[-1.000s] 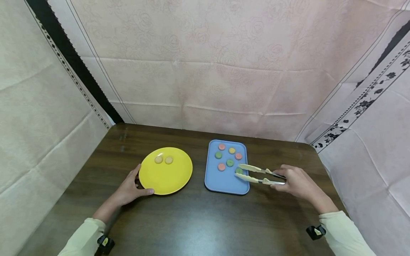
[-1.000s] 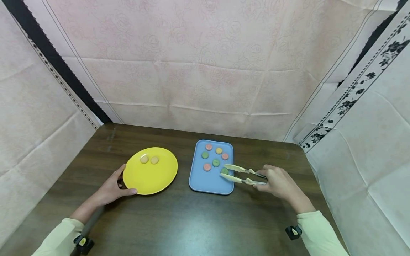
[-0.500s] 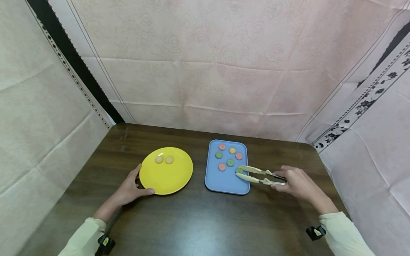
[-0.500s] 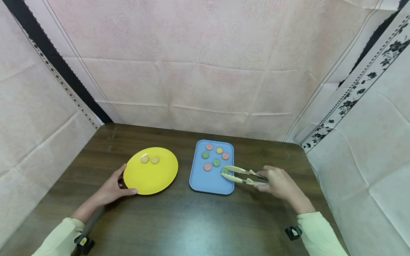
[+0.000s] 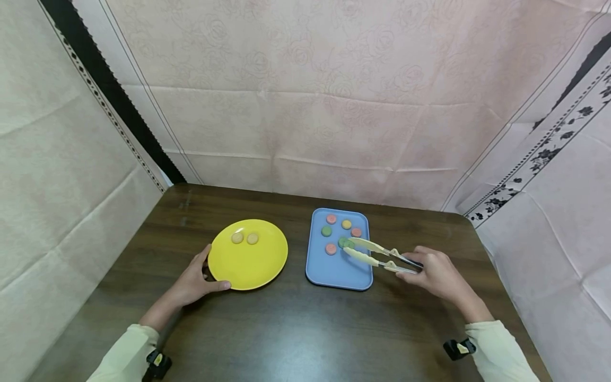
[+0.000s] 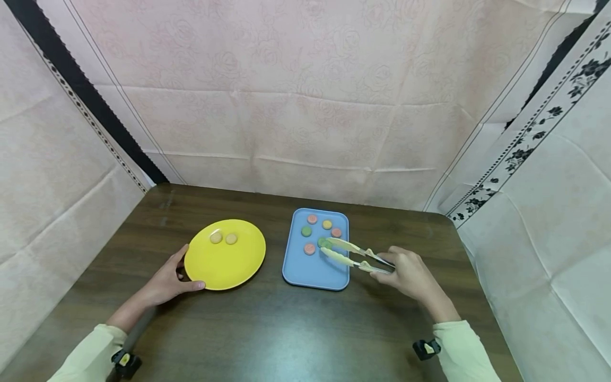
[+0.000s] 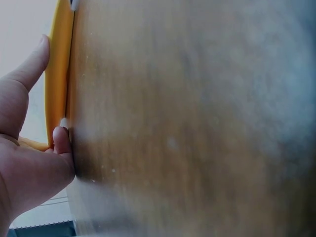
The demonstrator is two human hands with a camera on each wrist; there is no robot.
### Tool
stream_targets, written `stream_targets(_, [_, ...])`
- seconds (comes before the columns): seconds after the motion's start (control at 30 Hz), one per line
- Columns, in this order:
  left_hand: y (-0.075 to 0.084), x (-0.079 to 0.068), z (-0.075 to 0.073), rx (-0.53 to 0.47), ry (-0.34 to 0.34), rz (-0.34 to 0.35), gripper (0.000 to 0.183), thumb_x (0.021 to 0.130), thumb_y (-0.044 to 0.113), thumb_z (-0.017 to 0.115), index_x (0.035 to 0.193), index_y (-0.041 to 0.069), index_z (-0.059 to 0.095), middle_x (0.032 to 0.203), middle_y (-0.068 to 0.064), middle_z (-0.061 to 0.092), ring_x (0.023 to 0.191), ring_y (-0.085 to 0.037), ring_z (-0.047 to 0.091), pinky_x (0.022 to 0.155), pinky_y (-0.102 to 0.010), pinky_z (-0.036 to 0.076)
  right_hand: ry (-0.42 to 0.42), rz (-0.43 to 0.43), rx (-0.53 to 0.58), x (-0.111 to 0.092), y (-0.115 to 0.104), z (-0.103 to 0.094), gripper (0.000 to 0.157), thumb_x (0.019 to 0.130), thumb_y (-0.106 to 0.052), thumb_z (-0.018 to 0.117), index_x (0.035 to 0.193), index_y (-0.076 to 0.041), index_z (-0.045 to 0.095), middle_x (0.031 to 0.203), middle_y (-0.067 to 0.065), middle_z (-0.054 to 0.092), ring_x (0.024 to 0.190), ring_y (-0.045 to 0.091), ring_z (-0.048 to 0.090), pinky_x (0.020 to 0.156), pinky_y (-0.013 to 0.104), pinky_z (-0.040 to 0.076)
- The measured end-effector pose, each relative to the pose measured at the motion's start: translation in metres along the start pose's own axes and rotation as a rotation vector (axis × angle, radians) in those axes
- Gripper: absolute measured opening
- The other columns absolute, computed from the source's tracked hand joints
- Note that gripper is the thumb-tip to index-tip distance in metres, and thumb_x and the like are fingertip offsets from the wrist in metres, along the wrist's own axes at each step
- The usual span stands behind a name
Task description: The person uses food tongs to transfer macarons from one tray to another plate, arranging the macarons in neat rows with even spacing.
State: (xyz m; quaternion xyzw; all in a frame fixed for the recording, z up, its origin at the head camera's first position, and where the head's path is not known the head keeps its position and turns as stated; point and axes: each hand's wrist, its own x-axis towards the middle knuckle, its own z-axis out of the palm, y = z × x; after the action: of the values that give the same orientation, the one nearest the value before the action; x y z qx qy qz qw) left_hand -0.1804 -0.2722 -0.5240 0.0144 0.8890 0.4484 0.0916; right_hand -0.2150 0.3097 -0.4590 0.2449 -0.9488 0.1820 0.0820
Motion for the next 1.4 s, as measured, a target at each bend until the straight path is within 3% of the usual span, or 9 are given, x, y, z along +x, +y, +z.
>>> stream_targets(0.2, [0.0, -0.002, 0.0, 0.002, -0.002, -0.013, 0.129, 0.08, 0.04, 0.089, 0.162, -0.002, -0.001, 0.16, -0.034, 0.015, 0.135, -0.046, 0.038, 0.102, -0.058, 0.045, 0.006, 0.016, 0.048, 0.021, -0.017, 0.007, 0.044, 0.08, -0.032, 0.089, 0.111, -0.002, 0.078, 0.077, -0.006, 0.054, 0.063, 0.009, 0.045, 0.054, 0.024, 0.04])
stream_targets(0.5, [0.001, 0.0, 0.002, -0.004, 0.003, -0.008, 0.13, 0.079, 0.04, 0.089, 0.162, -0.004, -0.001, 0.159, -0.034, 0.016, 0.135, -0.047, 0.04, 0.102, -0.058, 0.045, 0.001, -0.034, 0.097, 0.059, -0.045, 0.02, 0.049, 0.079, -0.03, 0.09, 0.115, 0.001, 0.077, 0.085, 0.004, 0.062, 0.068, 0.012, 0.049, 0.055, 0.025, 0.042])
stream_targets(0.73, [0.001, 0.001, 0.001, -0.007, 0.009, -0.018, 0.13, 0.078, 0.041, 0.09, 0.162, -0.003, -0.001, 0.159, -0.034, 0.016, 0.135, -0.047, 0.04, 0.103, -0.059, 0.044, -0.011, -0.077, 0.143, 0.084, -0.073, 0.034, 0.052, 0.079, -0.029, 0.09, 0.12, 0.0, 0.075, 0.116, 0.014, 0.073, 0.093, 0.022, 0.067, 0.074, 0.036, 0.057])
stream_targets(1.1, [0.0, -0.001, 0.001, -0.008, 0.011, -0.01, 0.13, 0.079, 0.041, 0.09, 0.162, -0.004, 0.0, 0.159, -0.034, 0.016, 0.135, -0.047, 0.04, 0.103, -0.059, 0.044, -0.034, -0.213, 0.095, 0.113, -0.102, 0.059, 0.044, 0.082, -0.033, 0.086, 0.114, -0.004, 0.079, 0.094, 0.004, 0.072, 0.073, 0.01, 0.053, 0.06, 0.026, 0.048])
stream_targets(1.3, [0.0, -0.001, 0.0, -0.013, 0.008, -0.012, 0.13, 0.078, 0.04, 0.09, 0.162, -0.004, 0.0, 0.16, -0.034, 0.015, 0.136, -0.048, 0.039, 0.104, -0.059, 0.044, -0.03, -0.24, 0.054, 0.127, -0.112, 0.067, 0.039, 0.08, -0.033, 0.087, 0.108, -0.007, 0.081, 0.103, 0.002, 0.076, 0.078, 0.009, 0.06, 0.071, 0.031, 0.047])
stream_targets(1.4, [0.001, -0.002, 0.0, -0.013, 0.007, -0.013, 0.13, 0.079, 0.039, 0.09, 0.162, -0.004, 0.0, 0.159, -0.034, 0.016, 0.135, -0.047, 0.04, 0.104, -0.059, 0.045, -0.061, -0.219, 0.051, 0.132, -0.116, 0.07, 0.036, 0.08, -0.034, 0.087, 0.107, -0.01, 0.082, 0.104, 0.0, 0.076, 0.077, 0.007, 0.06, 0.069, 0.03, 0.044])
